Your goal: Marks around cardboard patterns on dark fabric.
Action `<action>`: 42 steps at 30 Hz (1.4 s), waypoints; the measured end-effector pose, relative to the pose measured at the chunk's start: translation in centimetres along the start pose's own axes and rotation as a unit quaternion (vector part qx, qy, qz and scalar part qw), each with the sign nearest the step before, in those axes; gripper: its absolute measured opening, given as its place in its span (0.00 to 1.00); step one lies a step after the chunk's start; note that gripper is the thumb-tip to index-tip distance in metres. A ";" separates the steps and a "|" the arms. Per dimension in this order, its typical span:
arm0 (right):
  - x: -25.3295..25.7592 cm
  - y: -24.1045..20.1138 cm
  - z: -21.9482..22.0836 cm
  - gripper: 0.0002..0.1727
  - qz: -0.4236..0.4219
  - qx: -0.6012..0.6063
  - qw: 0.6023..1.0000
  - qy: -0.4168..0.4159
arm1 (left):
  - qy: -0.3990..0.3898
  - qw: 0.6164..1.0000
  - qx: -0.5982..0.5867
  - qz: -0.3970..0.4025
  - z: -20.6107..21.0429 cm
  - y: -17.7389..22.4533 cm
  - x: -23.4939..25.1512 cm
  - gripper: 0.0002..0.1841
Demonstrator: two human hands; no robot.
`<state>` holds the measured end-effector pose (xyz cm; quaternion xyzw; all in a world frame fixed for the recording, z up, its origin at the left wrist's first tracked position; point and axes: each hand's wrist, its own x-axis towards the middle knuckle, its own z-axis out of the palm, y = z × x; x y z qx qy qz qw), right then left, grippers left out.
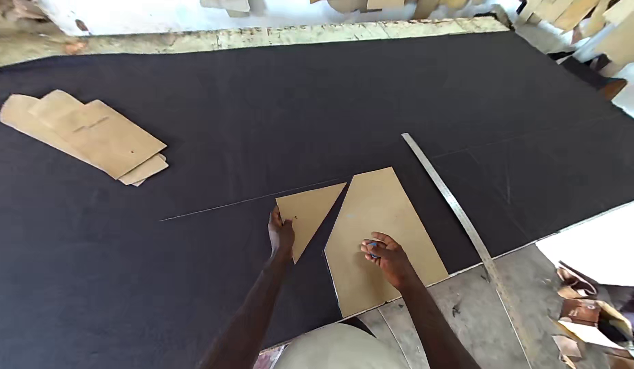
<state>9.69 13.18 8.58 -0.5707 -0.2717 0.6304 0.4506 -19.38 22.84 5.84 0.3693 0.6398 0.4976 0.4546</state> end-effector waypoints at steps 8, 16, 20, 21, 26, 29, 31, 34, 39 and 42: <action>1.0 -0.5 -2.2 0.22 0.001 -0.030 0.999 -0.019 | 0.014 1.000 0.021 -0.003 2.3 -0.3 1.4 0.36; 11.5 -2.7 1.8 0.15 -0.263 -0.364 0.893 -0.010 | 0.032 0.999 0.017 -0.020 3.8 0.0 1.6 0.36; 16.2 -2.0 4.0 0.19 -0.412 -0.474 0.778 -0.026 | 0.034 0.999 0.029 -0.030 4.1 0.0 1.3 0.36; 17.0 -1.6 4.2 0.20 -0.420 -0.491 0.763 -0.028 | 0.035 0.998 0.035 -0.034 4.1 0.1 1.2 0.36; 17.8 -0.3 4.3 0.23 -0.398 -0.538 0.743 -0.010 | 0.007 0.994 0.107 -0.036 3.1 0.2 1.2 0.38; 17.9 0.2 4.2 0.23 -0.412 -0.528 0.742 -0.004 | -0.018 0.973 0.226 -0.038 1.7 0.1 1.7 0.39; 17.9 0.2 4.3 0.23 -0.415 -0.529 0.740 0.000 | -0.054 0.961 0.268 -0.048 0.9 0.4 2.2 0.39; 17.6 0.2 4.3 0.23 -0.410 -0.529 0.743 0.007 | -0.092 0.953 0.279 -0.072 0.4 0.9 2.7 0.40; 17.5 0.2 4.4 0.23 -0.402 -0.537 0.741 0.007 | -0.100 0.956 0.266 -0.076 0.2 0.7 3.1 0.41; 17.3 0.0 4.5 0.24 -0.390 -0.541 0.745 0.008 | -0.107 0.956 0.263 -0.074 0.1 0.7 3.2 0.41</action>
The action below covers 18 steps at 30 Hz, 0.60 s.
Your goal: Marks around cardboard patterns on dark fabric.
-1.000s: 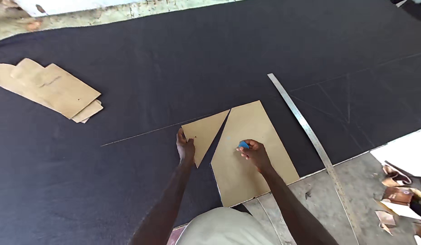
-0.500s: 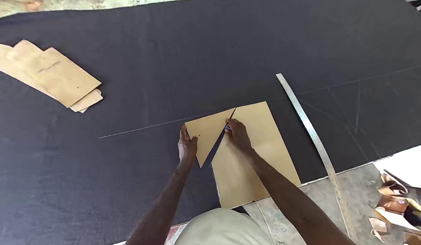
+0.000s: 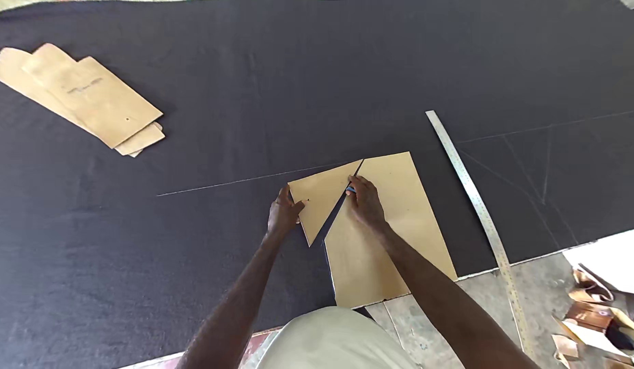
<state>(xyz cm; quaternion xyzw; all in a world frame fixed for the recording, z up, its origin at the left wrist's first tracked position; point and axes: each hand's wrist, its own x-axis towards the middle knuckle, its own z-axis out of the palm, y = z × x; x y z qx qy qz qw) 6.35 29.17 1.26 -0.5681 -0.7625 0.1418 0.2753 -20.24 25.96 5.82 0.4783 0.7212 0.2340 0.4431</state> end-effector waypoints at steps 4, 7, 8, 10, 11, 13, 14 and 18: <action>-0.1 -0.1 -0.1 0.23 -0.005 0.002 1.000 0.000 | -0.008 1.000 -0.017 0.006 -0.2 -0.2 0.0 0.42; 0.0 -0.2 -0.2 0.23 -0.002 0.003 1.000 -0.005 | -0.012 1.000 -0.013 0.011 -0.2 -0.1 -0.1 0.42; 0.0 -0.2 -0.2 0.23 0.000 0.000 1.000 -0.008 | -0.014 1.000 -0.002 0.011 -0.3 0.0 -0.1 0.41; 0.0 -0.1 -0.1 0.24 -0.001 -0.008 1.000 -0.009 | -0.014 1.000 0.021 0.013 -0.4 0.1 -0.3 0.41; 0.0 -0.1 0.0 0.24 -0.004 -0.010 1.000 -0.007 | -0.015 0.999 0.032 0.011 -0.4 0.2 -0.4 0.42; 0.0 -0.1 0.0 0.23 -0.005 -0.012 1.000 -0.001 | -0.017 0.998 0.061 0.009 -0.4 0.2 -0.5 0.43; 0.0 -0.1 0.0 0.23 -0.005 -0.012 1.000 0.001 | -0.017 0.997 0.073 0.010 -0.3 0.3 -0.6 0.43; 0.0 0.0 0.1 0.22 -0.005 -0.013 1.000 0.000 | -0.023 0.998 0.064 0.004 -0.3 0.5 -0.8 0.44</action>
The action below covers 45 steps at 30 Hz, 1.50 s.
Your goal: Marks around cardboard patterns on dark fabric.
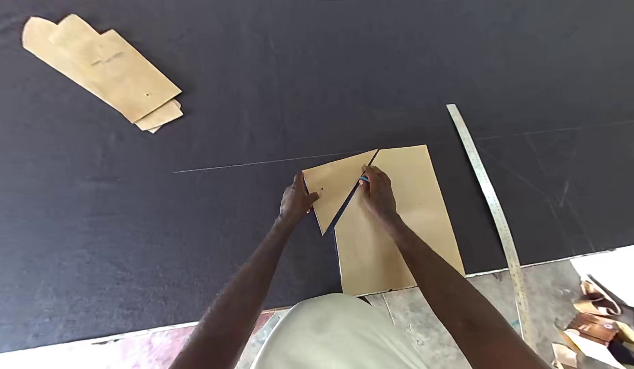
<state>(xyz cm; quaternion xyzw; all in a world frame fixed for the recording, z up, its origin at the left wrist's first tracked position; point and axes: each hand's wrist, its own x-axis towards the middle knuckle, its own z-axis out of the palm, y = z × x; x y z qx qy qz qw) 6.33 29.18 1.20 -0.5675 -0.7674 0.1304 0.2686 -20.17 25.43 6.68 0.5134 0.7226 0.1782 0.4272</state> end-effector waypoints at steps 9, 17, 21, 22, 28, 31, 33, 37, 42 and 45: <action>-0.2 0.0 -0.7 0.16 0.011 0.095 0.994 0.061 | 0.013 0.969 -0.232 0.078 -1.6 1.4 -1.2 0.17; -0.4 0.2 -0.3 0.15 0.019 0.096 0.988 0.120 | 0.022 0.882 -0.401 0.247 -7.2 5.3 -2.7 0.07; -0.3 0.3 -0.1 0.17 0.035 0.090 0.990 0.105 | -0.061 0.825 -0.519 0.214 -6.8 3.8 -2.0 0.21; -0.3 0.3 -0.2 0.18 0.031 0.092 0.990 0.105 | -0.072 0.820 -0.526 0.214 -6.3 3.1 -1.8 0.26; -0.2 0.2 -0.7 0.18 0.039 0.130 0.986 0.093 | -0.104 0.828 -0.534 0.133 -4.8 -0.7 -0.7 0.46; -0.2 0.7 -0.2 0.18 0.022 0.134 0.986 0.100 | -0.101 0.851 -0.509 0.085 -5.4 -2.8 -0.9 0.34; -0.3 0.7 -0.2 0.19 0.026 0.123 0.987 0.098 | -0.089 0.880 -0.462 0.068 -5.9 -3.4 -1.2 0.30; -0.4 0.3 -0.6 0.20 0.035 0.121 0.988 0.086 | -0.066 0.929 -0.360 0.051 -5.1 -2.1 -1.2 0.35; -0.3 0.5 -0.3 0.18 0.024 0.109 0.988 0.105 | -0.048 0.949 -0.297 0.097 -5.3 1.1 0.3 0.20; -0.3 0.2 -0.7 0.18 0.030 0.117 0.988 0.091 | -0.070 0.971 -0.207 0.093 -6.9 3.5 2.2 0.15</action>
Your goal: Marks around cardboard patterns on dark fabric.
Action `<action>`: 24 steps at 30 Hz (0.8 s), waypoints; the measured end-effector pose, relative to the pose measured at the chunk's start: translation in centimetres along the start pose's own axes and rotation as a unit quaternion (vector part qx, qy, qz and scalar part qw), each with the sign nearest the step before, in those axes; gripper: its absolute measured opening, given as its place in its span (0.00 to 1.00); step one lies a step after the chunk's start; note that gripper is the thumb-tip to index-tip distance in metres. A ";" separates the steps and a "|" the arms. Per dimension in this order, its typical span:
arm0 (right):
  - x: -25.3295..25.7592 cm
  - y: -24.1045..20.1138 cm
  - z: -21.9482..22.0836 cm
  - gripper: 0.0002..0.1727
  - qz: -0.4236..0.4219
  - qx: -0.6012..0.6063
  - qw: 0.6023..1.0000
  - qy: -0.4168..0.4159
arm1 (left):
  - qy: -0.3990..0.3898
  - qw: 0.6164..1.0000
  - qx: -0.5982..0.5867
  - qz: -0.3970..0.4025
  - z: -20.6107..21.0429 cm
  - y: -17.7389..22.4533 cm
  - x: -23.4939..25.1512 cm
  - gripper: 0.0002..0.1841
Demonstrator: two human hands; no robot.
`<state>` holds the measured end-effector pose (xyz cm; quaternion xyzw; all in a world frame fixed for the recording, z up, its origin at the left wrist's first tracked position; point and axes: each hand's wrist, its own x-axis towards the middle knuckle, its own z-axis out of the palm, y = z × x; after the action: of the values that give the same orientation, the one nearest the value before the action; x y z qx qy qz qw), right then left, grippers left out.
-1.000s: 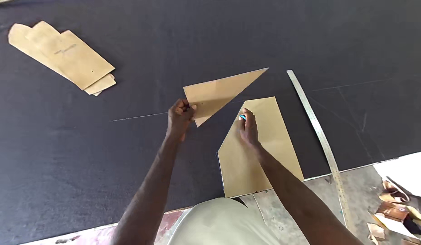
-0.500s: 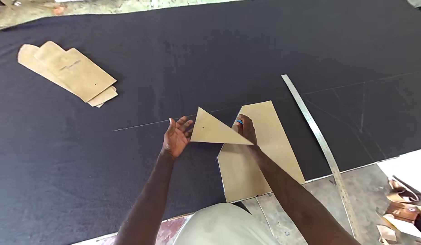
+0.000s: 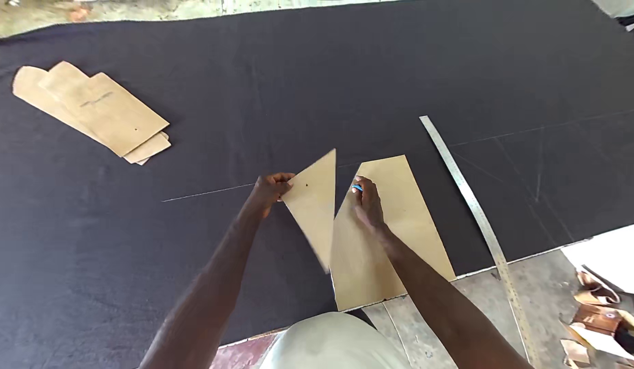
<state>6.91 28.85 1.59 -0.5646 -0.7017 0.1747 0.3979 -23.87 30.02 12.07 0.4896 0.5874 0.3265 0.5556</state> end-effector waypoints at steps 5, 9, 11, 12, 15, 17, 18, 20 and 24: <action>0.0 0.5 0.4 0.17 -0.015 -0.010 1.000 0.012 | -0.022 0.993 0.116 0.016 1.3 1.0 5.2 0.12; 0.0 0.2 0.3 0.15 -0.013 -0.021 1.000 0.006 | -0.033 0.986 0.158 0.032 3.7 -0.6 8.2 0.12; 0.0 0.2 0.4 0.15 -0.023 -0.033 0.999 -0.004 | -0.039 0.980 0.187 0.049 4.0 -1.5 9.5 0.13; 0.1 0.2 0.4 0.14 -0.030 -0.040 0.999 -0.017 | -0.039 0.978 0.199 0.053 4.0 -1.8 10.0 0.13; 0.2 0.2 0.6 0.18 -0.041 -0.079 0.994 -0.057 | -0.028 0.974 0.221 0.046 4.2 -1.9 10.8 0.13; 0.1 0.2 0.8 0.21 -0.045 -0.098 0.992 -0.062 | -0.016 0.975 0.220 0.039 4.6 -1.9 11.1 0.13; 0.1 0.2 0.8 0.22 -0.041 -0.101 0.992 -0.065 | -0.013 0.975 0.219 0.039 4.8 -2.0 11.1 0.13; 0.1 0.1 0.6 0.23 -0.035 -0.098 0.992 -0.066 | -0.006 0.976 0.213 0.034 5.2 -2.0 10.9 0.14; 0.1 -0.1 0.6 0.22 -0.029 -0.095 0.993 -0.069 | -0.001 0.979 0.203 0.030 5.5 -2.2 10.8 0.14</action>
<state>6.37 28.99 1.35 -0.5659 -0.7567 0.1343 0.2984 -17.94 38.58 5.54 0.6095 0.6262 0.2166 0.4353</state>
